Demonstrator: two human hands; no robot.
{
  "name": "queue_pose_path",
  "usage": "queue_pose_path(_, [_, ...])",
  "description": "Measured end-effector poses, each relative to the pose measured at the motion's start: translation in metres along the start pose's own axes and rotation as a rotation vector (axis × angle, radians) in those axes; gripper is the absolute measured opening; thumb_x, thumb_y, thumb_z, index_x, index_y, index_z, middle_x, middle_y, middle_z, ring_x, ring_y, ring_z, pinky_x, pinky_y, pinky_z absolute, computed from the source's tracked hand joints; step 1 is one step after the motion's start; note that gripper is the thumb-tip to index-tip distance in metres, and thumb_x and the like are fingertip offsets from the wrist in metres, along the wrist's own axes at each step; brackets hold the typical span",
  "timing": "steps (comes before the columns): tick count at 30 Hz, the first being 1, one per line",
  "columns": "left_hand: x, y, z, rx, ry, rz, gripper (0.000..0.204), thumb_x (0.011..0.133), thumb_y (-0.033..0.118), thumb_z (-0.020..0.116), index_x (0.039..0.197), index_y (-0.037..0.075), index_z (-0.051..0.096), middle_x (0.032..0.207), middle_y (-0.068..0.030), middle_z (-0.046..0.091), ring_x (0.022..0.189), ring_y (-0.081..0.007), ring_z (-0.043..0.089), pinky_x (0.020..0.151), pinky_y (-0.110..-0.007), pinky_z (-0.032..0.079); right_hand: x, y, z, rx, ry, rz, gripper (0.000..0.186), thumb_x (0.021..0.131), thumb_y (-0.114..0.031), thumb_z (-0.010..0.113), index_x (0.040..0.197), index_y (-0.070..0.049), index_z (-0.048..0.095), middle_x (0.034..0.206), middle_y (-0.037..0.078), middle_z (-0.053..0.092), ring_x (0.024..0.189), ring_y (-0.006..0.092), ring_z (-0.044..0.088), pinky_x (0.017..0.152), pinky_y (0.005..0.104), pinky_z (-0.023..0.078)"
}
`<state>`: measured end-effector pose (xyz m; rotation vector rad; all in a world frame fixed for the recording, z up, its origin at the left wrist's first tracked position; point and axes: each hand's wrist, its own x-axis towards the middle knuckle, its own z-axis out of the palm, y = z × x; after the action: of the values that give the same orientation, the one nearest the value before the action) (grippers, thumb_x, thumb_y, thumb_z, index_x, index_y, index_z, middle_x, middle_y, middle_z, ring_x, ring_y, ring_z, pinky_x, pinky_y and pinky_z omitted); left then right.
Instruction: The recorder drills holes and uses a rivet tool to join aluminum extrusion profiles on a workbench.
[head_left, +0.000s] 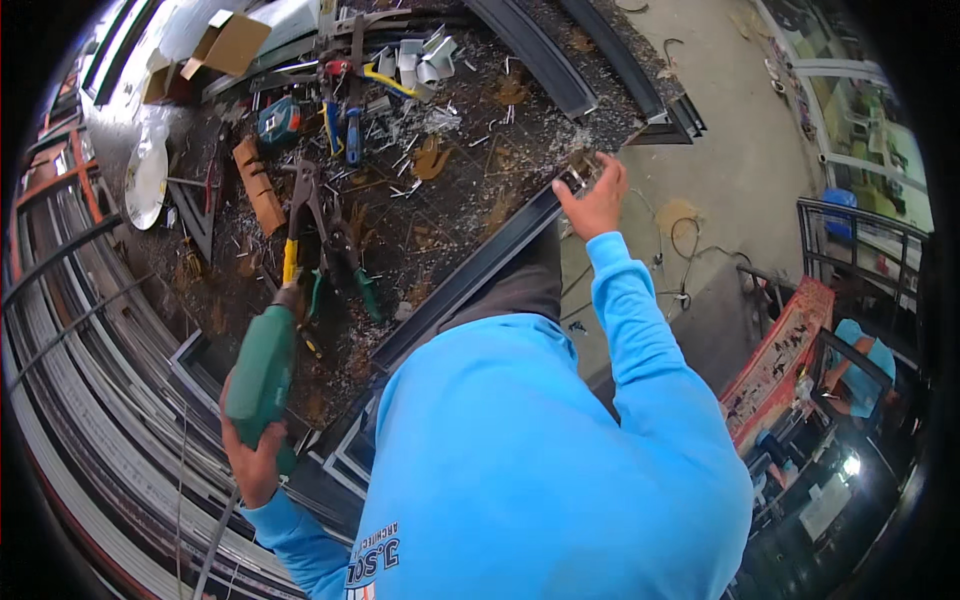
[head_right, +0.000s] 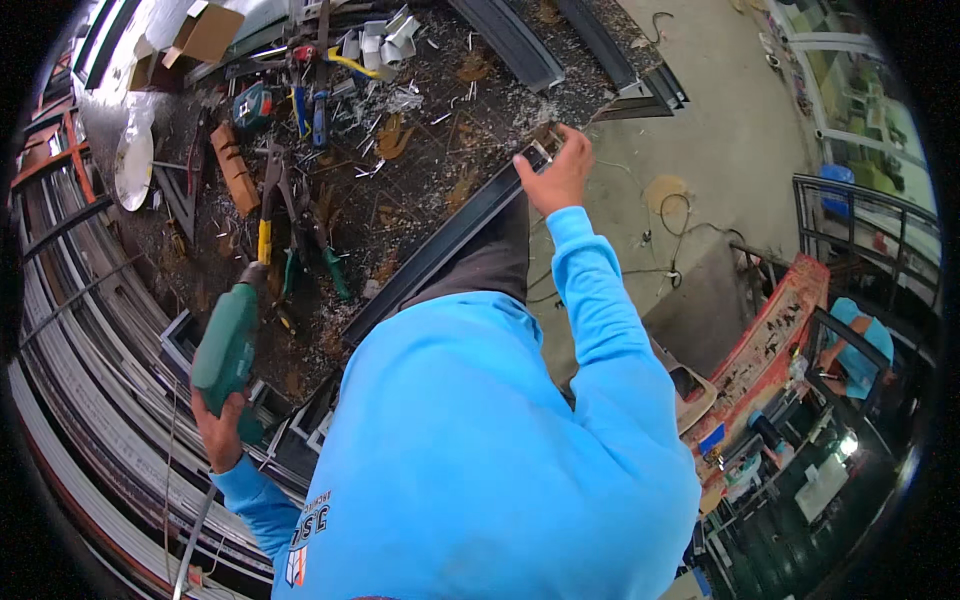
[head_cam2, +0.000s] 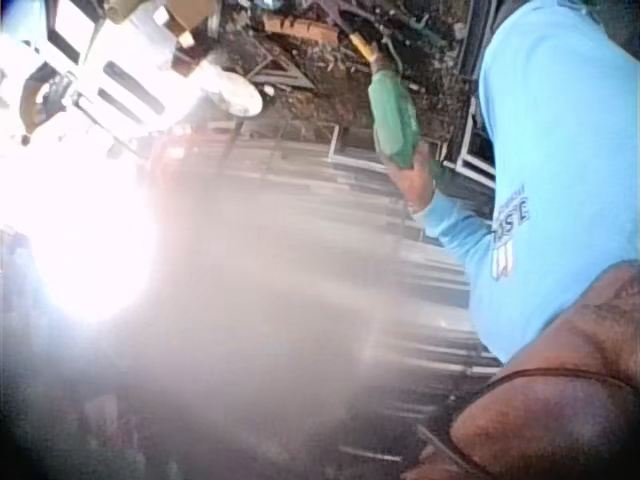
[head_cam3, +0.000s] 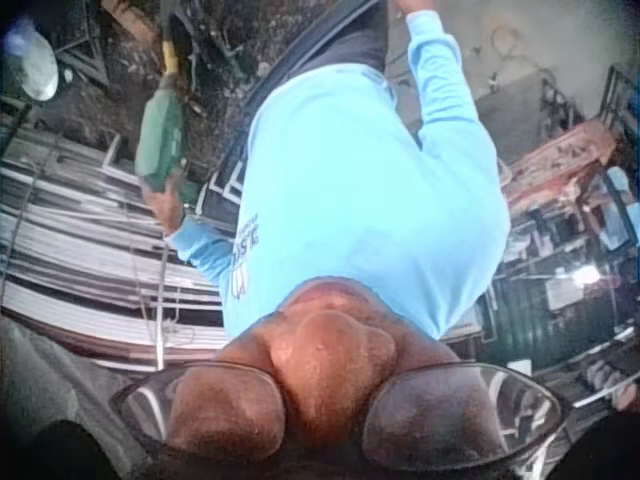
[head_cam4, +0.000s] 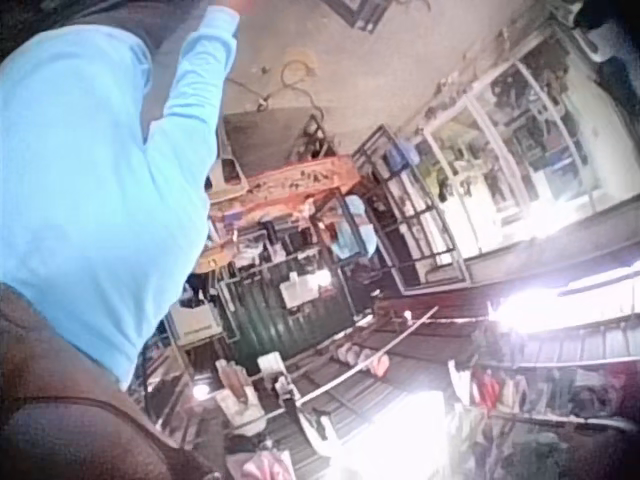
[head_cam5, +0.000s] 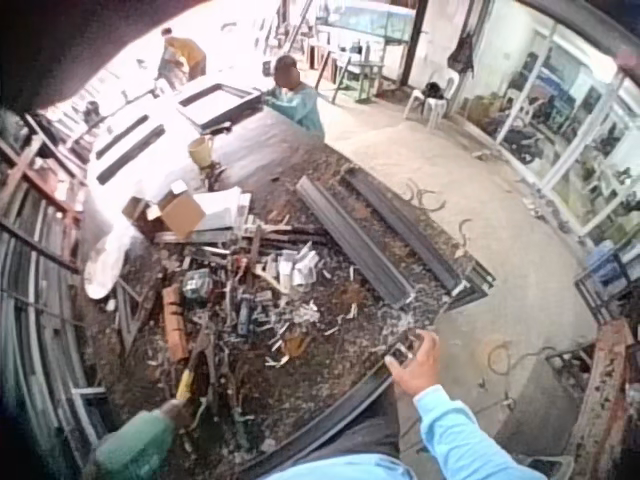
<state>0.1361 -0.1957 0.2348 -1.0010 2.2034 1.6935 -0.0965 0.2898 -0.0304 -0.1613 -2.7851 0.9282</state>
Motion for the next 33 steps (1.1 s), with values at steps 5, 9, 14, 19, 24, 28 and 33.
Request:
queue_pose_path(5, [0.036,0.032,0.069,0.07,-0.3,0.146,0.088,0.08,0.015,0.083,0.156,0.006,0.038,0.142,-0.0124,0.056,0.128,-0.0233,0.056,0.111,-0.037,0.042,-0.039,0.027,0.009,0.02,-0.074,-0.023,0.07,0.078,-0.025,0.086,0.13,0.002,0.048,0.133,0.025,0.047,0.127,0.0443,0.046,0.11,0.0491,0.038])
queue_pose_path(9, [0.045,0.029,0.093,0.034,-0.367,0.134,0.088,0.083,0.017,0.084,0.157,0.006,0.037,0.145,-0.012,0.054,0.13,-0.0229,0.053,0.111,-0.037,0.042,-0.06,0.0,0.009,0.063,-0.186,0.143,0.07,0.076,-0.029,0.087,0.126,0.002,0.049,0.131,0.024,0.048,0.125,0.044,0.047,0.108,0.051,0.039])
queue_pose_path(14, [0.036,0.007,0.082,-0.062,-0.286,0.187,0.089,0.083,0.021,0.084,0.157,0.007,0.036,0.147,-0.0112,0.051,0.126,-0.0228,0.057,0.103,-0.037,0.049,-0.051,-0.036,-0.004,-0.038,-0.347,0.171,0.071,0.074,-0.034,0.088,0.125,0.0,0.052,0.132,0.024,0.048,0.125,0.0432,0.048,0.107,0.0512,0.039])
queue_pose_path(19, [0.027,0.002,0.076,-0.179,-0.14,-0.012,0.089,0.082,0.025,0.084,0.156,0.009,0.038,0.138,-0.0089,0.057,0.11,-0.0165,0.061,0.084,-0.03,0.055,0.035,-0.073,0.053,0.369,-0.256,-0.194,0.034,0.088,-0.021,0.075,0.115,-0.004,0.063,0.115,0.017,0.063,0.111,0.0378,0.06,0.097,0.0454,0.048])
queue_pose_path(24, [0.029,0.004,0.09,-0.188,-0.131,0.021,0.089,0.082,0.026,0.085,0.156,0.008,0.038,0.139,-0.0095,0.056,0.113,-0.0182,0.06,0.089,-0.032,0.054,0.129,-0.12,0.155,0.052,-0.177,-0.335,0.03,0.088,-0.021,0.073,0.111,-0.007,0.059,0.112,0.016,0.064,0.105,0.0374,0.063,0.09,0.0479,0.052])
queue_pose_path(28, [0.02,-0.006,0.089,-0.266,-0.189,0.051,0.09,0.083,0.026,0.087,0.155,0.004,0.038,0.148,-0.0119,0.051,0.139,-0.0244,0.047,0.118,-0.04,0.035,0.139,-0.123,0.164,0.092,-0.198,-0.302,0.025,0.089,-0.025,0.071,0.102,-0.008,0.058,0.097,0.016,0.067,0.093,0.0405,0.066,0.08,0.0511,0.053])
queue_pose_path(33, [0.026,-0.013,0.08,-0.332,-0.092,0.007,0.074,0.086,0.026,0.082,0.147,0.007,0.045,0.111,-0.0135,0.07,0.087,-0.0181,0.068,0.075,-0.033,0.057,0.075,-0.051,0.098,0.695,-0.355,0.148,0.024,0.094,-0.011,0.067,0.112,-0.003,0.055,0.09,0.016,0.074,0.074,0.0208,0.074,0.069,0.0362,0.057])
